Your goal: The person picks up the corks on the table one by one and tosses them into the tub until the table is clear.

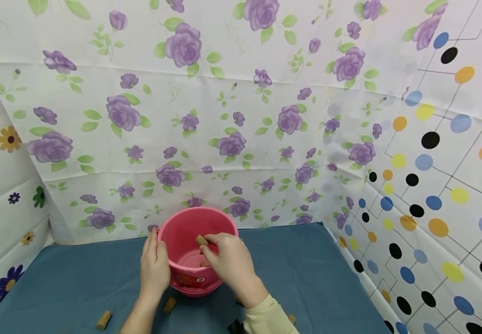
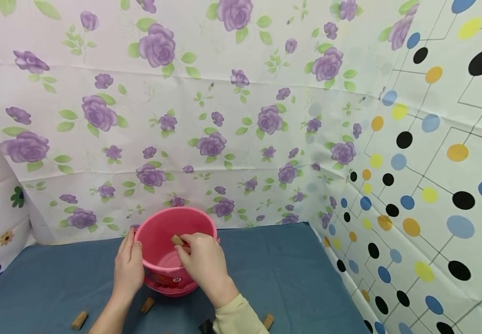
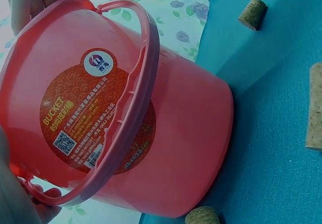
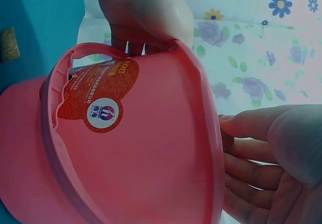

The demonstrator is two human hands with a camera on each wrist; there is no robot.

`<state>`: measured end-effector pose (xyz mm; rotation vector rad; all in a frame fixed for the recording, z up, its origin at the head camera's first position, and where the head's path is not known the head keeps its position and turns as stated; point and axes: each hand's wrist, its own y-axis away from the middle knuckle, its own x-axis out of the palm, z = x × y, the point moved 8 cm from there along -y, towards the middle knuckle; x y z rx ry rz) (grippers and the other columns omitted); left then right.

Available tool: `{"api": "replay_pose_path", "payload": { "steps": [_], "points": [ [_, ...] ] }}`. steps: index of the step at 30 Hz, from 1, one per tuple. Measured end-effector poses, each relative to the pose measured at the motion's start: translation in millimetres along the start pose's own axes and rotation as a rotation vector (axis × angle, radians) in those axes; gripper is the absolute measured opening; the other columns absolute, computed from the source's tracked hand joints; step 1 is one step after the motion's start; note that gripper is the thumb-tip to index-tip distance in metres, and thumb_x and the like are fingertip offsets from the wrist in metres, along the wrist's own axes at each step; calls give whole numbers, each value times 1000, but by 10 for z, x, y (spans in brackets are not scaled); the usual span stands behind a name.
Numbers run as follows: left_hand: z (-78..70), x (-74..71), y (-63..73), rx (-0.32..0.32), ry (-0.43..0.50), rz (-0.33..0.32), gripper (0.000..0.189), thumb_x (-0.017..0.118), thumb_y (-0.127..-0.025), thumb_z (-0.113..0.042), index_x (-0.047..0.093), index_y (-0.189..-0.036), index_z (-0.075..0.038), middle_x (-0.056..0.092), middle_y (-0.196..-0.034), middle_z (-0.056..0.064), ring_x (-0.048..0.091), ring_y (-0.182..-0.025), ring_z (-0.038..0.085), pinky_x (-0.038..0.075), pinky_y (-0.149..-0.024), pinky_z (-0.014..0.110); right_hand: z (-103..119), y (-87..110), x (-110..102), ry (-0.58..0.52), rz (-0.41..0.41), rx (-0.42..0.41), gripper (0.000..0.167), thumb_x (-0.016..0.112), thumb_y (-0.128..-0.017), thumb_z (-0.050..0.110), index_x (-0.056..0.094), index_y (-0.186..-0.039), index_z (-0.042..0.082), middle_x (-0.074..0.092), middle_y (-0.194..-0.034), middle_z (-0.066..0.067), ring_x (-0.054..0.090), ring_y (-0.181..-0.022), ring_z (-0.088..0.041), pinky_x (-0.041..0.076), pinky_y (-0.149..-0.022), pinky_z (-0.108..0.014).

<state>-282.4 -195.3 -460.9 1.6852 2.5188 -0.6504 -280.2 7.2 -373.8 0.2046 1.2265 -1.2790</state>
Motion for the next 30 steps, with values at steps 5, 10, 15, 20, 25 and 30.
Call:
{"api": "replay_pose_path", "payload": {
  "steps": [5, 10, 15, 20, 25, 30],
  "points": [
    [8, 4, 8, 8, 2, 6, 60, 35, -117, -24, 20, -170, -1, 18, -175, 24, 19, -159, 47, 25, -121, 70, 5, 5, 15, 0, 7, -14, 27, 82, -98, 29, 84, -119, 13, 80, -111, -1, 76, -93, -12, 61, -78, -26],
    [1, 5, -1, 19, 5, -1, 59, 36, -117, -24, 21, -170, -1, 19, -175, 24, 20, -159, 48, 25, -121, 70, 2, 14, 4, 5, 8, -15, 27, 82, -98, 28, 84, -119, 12, 80, -112, -2, 76, -96, -13, 62, -83, -29],
    [2, 3, -3, 17, 8, -1, 59, 35, -117, -23, 21, -170, -1, 19, -175, 24, 20, -159, 48, 24, -122, 70, -7, 19, 6, -1, 6, -9, 25, 81, -99, 28, 84, -118, 12, 80, -113, -2, 76, -96, -13, 62, -82, -28],
    [13, -2, -4, 10, 5, -1, 59, 36, -117, -23, 21, -170, -1, 19, -175, 24, 20, -159, 47, 25, -121, 70, -11, 25, 15, -12, 6, -4, 25, 81, -99, 28, 84, -117, 12, 80, -112, -1, 76, -96, -12, 62, -82, -28],
    [12, -5, -1, 15, 10, -1, 60, 36, -117, -23, 20, -170, -2, 20, -175, 23, 21, -159, 47, 26, -120, 70, -3, 32, 1, -28, 0, -2, 25, 80, -99, 29, 84, -118, 12, 80, -112, -2, 76, -97, -15, 62, -82, -28],
    [24, -12, 6, 8, 10, 1, 60, 36, -117, -23, 20, -171, -3, 18, -176, 22, 19, -159, 47, 25, -121, 71, -15, 62, -24, -56, -16, 3, 24, 79, -100, 29, 85, -117, 14, 80, -111, 0, 76, -99, -15, 62, -82, -28]
  ]
}}
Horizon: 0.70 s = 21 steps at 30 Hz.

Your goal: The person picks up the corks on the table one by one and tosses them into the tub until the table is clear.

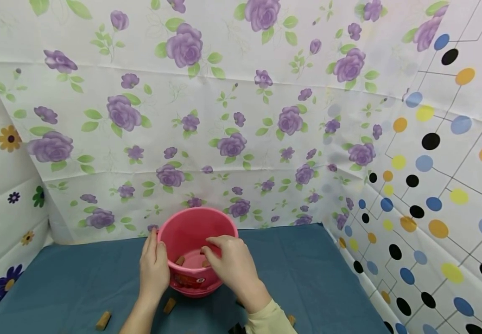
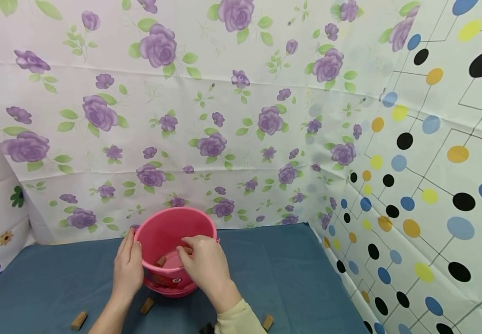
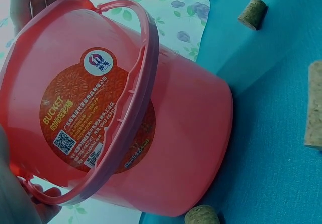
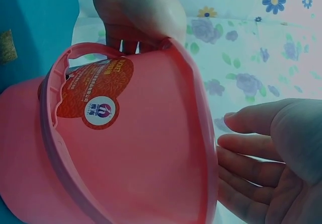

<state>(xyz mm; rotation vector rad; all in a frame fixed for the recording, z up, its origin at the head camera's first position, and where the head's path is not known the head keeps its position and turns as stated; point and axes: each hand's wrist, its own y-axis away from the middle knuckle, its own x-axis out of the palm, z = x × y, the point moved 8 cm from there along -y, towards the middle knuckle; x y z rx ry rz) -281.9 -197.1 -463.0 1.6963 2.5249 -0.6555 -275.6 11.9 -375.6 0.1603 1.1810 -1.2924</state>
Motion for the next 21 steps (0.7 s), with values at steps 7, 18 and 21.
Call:
{"api": "replay_pose_path", "payload": {
  "steps": [7, 18, 21],
  "points": [
    [1, -1, 1, -4, -8, 3, 60, 35, -117, -25, 20, -171, -4, 17, -176, 22, 18, -160, 47, 24, -121, 71, -10, 53, -66, -21, -31, -7, 22, 80, -100, 30, 85, -115, 14, 80, -110, 1, 75, -95, -13, 60, -75, -21],
    [-2, 20, -3, -1, -20, 12, 60, 34, -118, -27, 19, -171, -3, 17, -176, 23, 18, -160, 47, 26, -121, 71, -70, 103, -118, -54, -20, 33, 22, 78, -101, 26, 84, -118, 14, 79, -114, 0, 75, -100, -13, 61, -78, -24],
    [-7, 15, -5, 0, -20, 10, 60, 34, -118, -27, 20, -171, -4, 18, -175, 23, 19, -159, 47, 26, -121, 71, -84, 150, -152, -111, -25, 39, 21, 78, -101, 25, 84, -118, 14, 79, -113, 1, 74, -97, -11, 61, -76, -24]
  ]
}}
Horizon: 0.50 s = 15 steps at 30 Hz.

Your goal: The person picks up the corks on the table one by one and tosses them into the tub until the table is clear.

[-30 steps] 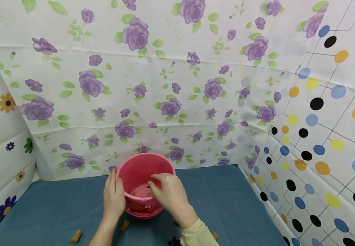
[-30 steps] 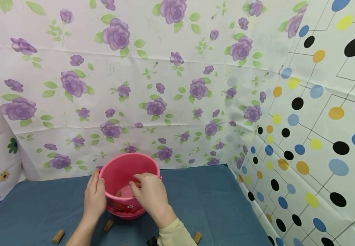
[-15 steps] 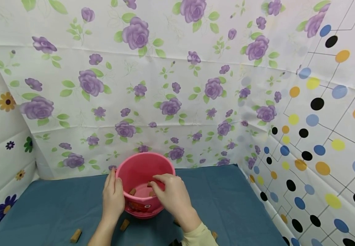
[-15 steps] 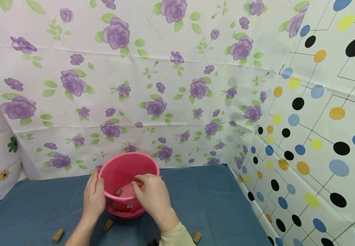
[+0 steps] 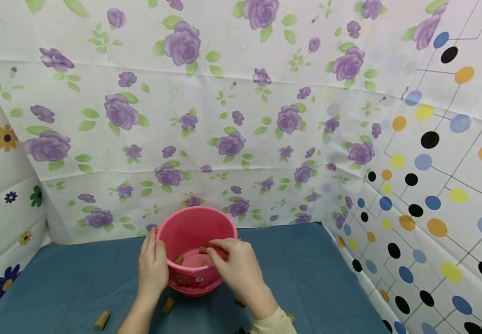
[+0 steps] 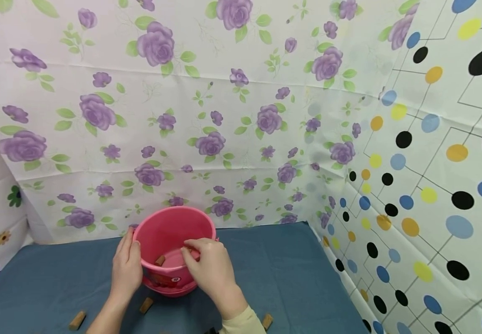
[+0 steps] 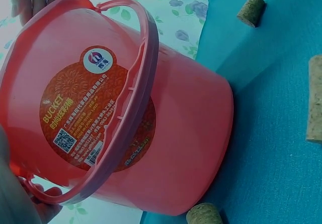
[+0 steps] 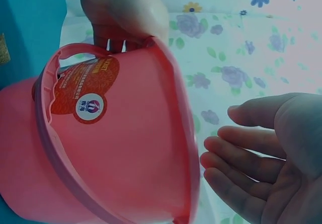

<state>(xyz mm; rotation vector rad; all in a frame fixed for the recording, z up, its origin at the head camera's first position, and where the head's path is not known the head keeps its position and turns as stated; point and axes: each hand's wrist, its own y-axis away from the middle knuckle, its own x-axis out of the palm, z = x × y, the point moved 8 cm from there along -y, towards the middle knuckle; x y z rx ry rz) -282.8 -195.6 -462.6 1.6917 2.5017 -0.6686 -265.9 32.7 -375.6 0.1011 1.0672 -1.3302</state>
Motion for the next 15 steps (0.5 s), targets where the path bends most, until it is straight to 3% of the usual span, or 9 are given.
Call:
{"api": "replay_pose_path", "payload": {
  "steps": [4, 15],
  "points": [
    [-9, -8, -3, 2, -1, -5, 60, 34, -118, -26, 20, -171, -4, 19, -175, 23, 20, -159, 47, 26, -121, 71, -21, 85, -88, -61, -16, 9, 20, 78, -101, 23, 84, -118, 14, 79, -112, 0, 74, -95, -12, 61, -73, -26],
    [-9, -11, 2, 2, 0, -10, 59, 35, -117, -24, 21, -171, -4, 19, -175, 23, 20, -159, 47, 27, -120, 71, -264, 290, -284, -110, -52, 92, 21, 76, -103, 25, 83, -120, 16, 79, -112, 5, 74, -98, -8, 61, -80, -25]
  ]
}}
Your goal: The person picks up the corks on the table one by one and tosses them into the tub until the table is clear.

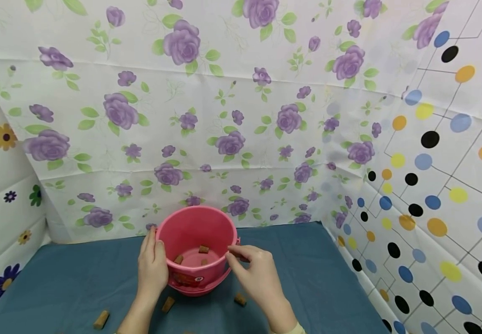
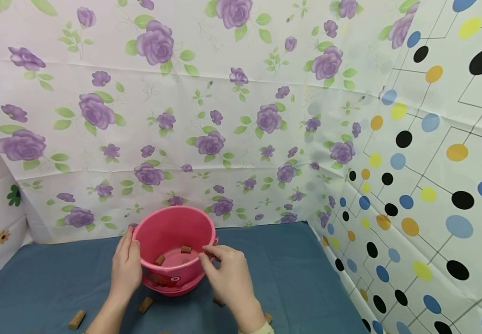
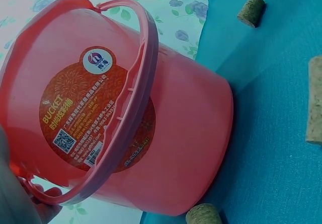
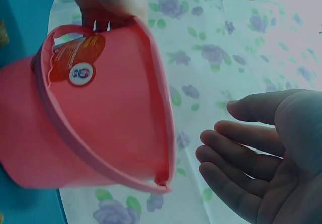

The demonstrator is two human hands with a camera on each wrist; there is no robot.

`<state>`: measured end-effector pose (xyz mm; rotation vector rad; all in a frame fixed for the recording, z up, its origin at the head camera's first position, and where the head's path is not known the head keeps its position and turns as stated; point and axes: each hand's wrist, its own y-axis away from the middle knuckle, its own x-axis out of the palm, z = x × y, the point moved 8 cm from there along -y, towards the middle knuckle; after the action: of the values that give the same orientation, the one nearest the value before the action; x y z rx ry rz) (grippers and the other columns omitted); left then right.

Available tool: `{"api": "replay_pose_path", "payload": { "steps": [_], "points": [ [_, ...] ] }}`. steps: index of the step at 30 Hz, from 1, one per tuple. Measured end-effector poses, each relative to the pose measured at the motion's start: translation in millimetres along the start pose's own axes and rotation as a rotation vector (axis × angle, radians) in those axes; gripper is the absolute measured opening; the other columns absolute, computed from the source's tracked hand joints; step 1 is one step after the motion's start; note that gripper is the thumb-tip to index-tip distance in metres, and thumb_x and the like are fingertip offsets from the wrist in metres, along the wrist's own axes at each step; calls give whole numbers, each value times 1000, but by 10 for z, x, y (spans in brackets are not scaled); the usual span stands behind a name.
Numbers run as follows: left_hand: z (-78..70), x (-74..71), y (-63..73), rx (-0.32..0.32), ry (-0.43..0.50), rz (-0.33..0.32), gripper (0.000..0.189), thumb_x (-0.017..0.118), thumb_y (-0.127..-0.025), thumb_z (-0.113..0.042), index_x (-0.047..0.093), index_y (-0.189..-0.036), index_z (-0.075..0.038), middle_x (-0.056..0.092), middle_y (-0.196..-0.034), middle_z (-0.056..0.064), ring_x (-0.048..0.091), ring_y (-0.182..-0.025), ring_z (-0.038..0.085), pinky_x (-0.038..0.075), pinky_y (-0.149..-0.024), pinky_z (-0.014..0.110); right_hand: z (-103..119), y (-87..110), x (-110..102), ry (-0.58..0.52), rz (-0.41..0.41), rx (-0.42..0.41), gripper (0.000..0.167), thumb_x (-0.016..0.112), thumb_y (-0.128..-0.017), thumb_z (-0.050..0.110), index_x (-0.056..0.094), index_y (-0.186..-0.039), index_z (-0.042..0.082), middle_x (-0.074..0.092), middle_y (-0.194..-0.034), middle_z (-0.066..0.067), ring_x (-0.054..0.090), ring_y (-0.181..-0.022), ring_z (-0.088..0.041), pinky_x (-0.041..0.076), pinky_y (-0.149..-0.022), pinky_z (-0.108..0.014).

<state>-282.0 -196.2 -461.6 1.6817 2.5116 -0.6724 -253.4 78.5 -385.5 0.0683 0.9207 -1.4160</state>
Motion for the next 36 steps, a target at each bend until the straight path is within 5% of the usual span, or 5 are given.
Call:
{"api": "replay_pose_path", "payload": {
  "steps": [36],
  "points": [
    [5, 6, -1, 4, 18, -3, 59, 35, -117, -22, 20, -171, -4, 20, -175, 22, 21, -159, 47, 26, -120, 71, -726, 325, -482, 201, 23, 215, 23, 74, -103, 36, 84, -118, 22, 79, -110, 7, 73, -95, -9, 63, -78, -34]
  ]
}}
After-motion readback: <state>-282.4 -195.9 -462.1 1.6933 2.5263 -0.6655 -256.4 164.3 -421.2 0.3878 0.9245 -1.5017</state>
